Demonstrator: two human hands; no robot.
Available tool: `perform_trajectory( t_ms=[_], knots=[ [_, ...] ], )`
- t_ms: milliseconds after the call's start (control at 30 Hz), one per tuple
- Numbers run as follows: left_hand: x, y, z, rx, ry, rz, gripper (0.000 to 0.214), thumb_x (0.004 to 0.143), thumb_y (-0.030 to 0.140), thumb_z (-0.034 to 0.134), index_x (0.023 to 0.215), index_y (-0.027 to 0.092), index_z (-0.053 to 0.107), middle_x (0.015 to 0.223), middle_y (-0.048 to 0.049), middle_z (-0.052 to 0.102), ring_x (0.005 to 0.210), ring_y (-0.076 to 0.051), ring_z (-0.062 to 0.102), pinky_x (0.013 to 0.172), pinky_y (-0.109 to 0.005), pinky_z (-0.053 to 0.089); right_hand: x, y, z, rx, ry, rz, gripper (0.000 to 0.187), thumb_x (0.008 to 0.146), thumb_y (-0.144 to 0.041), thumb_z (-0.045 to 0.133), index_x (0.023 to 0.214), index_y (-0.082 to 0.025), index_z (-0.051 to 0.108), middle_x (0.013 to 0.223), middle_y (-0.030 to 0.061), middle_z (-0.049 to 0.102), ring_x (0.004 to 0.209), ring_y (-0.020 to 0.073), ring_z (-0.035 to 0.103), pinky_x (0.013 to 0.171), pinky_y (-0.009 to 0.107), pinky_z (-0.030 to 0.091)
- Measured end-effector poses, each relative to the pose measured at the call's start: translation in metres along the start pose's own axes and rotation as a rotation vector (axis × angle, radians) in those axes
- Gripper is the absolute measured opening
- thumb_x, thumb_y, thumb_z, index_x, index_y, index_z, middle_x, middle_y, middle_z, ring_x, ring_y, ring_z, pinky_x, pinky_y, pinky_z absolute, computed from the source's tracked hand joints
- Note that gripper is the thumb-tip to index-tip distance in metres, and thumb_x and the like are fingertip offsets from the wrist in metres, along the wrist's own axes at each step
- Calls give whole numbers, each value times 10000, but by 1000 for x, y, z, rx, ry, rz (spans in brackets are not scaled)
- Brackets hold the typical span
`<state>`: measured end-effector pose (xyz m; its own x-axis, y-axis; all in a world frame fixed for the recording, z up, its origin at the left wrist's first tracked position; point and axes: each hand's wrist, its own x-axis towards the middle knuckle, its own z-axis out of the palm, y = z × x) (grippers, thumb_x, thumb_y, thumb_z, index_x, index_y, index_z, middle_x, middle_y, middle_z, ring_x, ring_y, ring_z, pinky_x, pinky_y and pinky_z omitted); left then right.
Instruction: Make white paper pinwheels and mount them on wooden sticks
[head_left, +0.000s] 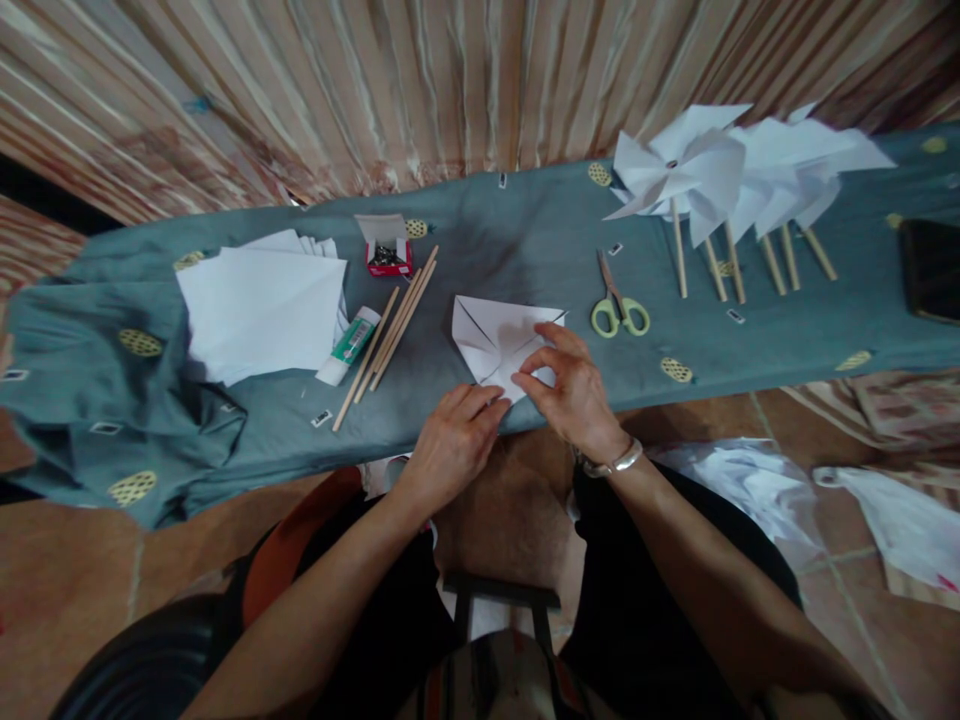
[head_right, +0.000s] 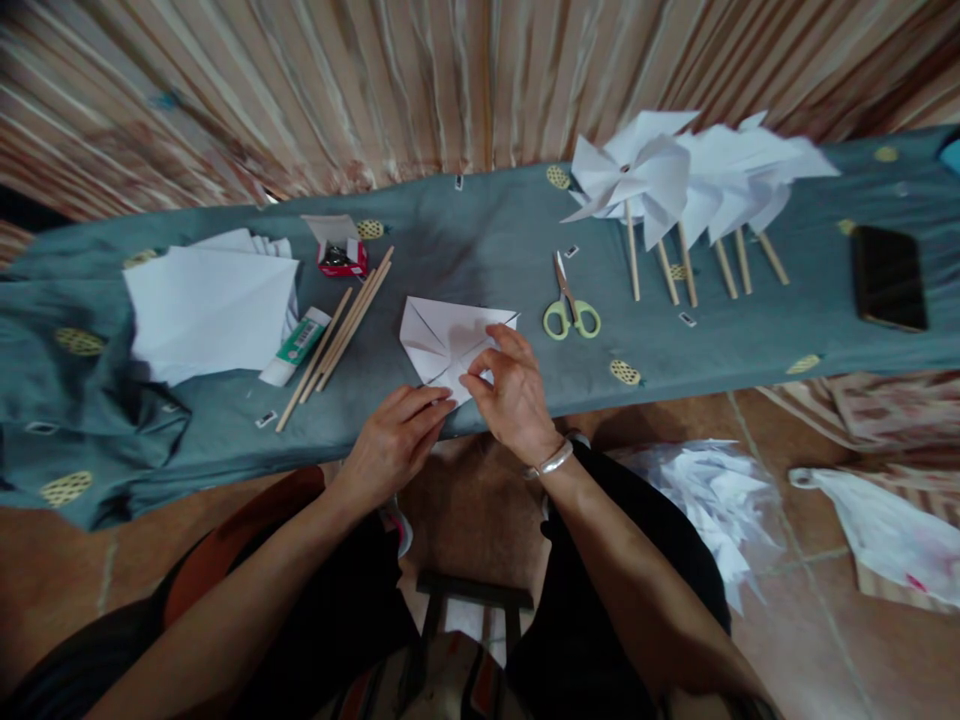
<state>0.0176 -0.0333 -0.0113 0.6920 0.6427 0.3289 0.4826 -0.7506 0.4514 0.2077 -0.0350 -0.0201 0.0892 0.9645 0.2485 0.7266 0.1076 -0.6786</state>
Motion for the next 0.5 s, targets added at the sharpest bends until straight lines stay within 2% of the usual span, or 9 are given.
perform_trajectory(
  t_ms=[267, 500],
  knots=[
    [0, 0, 1, -20, 3, 1, 243, 911, 116, 492, 1120, 141, 612, 1119, -114, 648, 939, -204, 584, 826, -382, 551, -2, 1, 1, 28, 1, 12, 120, 823, -337, 640, 751, -244, 662, 1315, 41, 543, 1314, 286, 428, 1118, 536, 347],
    [1, -1, 1, 0, 12, 17, 236, 901, 101, 506, 1114, 112, 609, 1105, -119, 652, 929, -205, 577, 822, -374, 556, -2, -2, 4, 0, 9, 4, 87, 808, -287, 670, 764, -215, 648, 1348, 54, 527, 1327, 285, 413, 1118, 512, 346]
  ],
)
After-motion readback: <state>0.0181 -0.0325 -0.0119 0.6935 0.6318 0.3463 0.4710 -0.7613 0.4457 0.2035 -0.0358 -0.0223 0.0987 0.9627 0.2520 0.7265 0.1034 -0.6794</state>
